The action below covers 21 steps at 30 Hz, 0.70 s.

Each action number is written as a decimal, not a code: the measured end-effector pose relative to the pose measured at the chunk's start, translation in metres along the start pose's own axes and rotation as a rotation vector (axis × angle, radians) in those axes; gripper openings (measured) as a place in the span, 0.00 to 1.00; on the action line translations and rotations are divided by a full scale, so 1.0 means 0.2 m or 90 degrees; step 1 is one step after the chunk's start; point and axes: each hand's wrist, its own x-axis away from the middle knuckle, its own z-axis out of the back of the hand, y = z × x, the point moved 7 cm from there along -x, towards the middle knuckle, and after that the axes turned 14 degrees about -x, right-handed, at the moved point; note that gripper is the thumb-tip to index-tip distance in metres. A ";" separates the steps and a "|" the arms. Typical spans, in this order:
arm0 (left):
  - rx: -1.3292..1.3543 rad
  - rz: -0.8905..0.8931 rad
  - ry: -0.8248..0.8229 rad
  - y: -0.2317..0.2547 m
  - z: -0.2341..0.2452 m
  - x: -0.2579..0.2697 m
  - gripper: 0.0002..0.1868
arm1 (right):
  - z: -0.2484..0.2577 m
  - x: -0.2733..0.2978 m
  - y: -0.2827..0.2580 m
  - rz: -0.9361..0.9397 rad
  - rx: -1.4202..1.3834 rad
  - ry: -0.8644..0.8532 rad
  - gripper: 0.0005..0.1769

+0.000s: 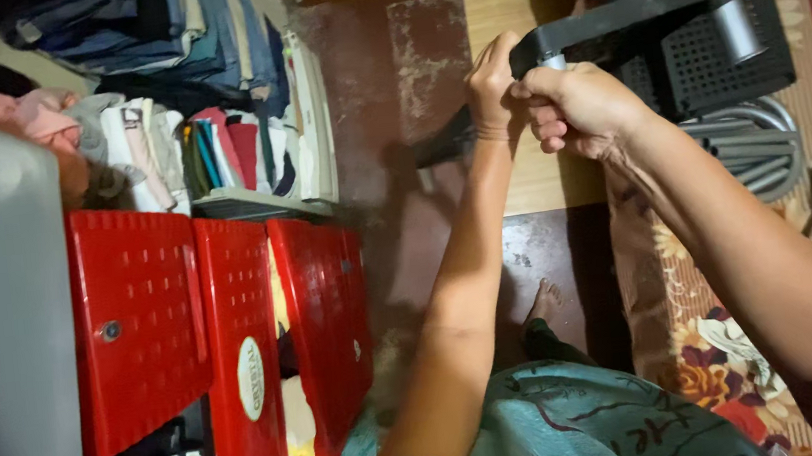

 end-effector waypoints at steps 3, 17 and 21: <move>0.054 0.117 -0.059 -0.07 -0.04 0.01 0.15 | -0.02 -0.02 0.00 0.003 0.016 -0.021 0.14; 0.125 0.051 -0.079 0.09 0.08 -0.04 0.19 | -0.09 0.02 0.03 -0.122 -0.267 -0.282 0.20; 0.166 0.031 -0.052 0.10 0.09 -0.04 0.22 | -0.14 0.04 0.03 -0.129 -0.210 -0.244 0.21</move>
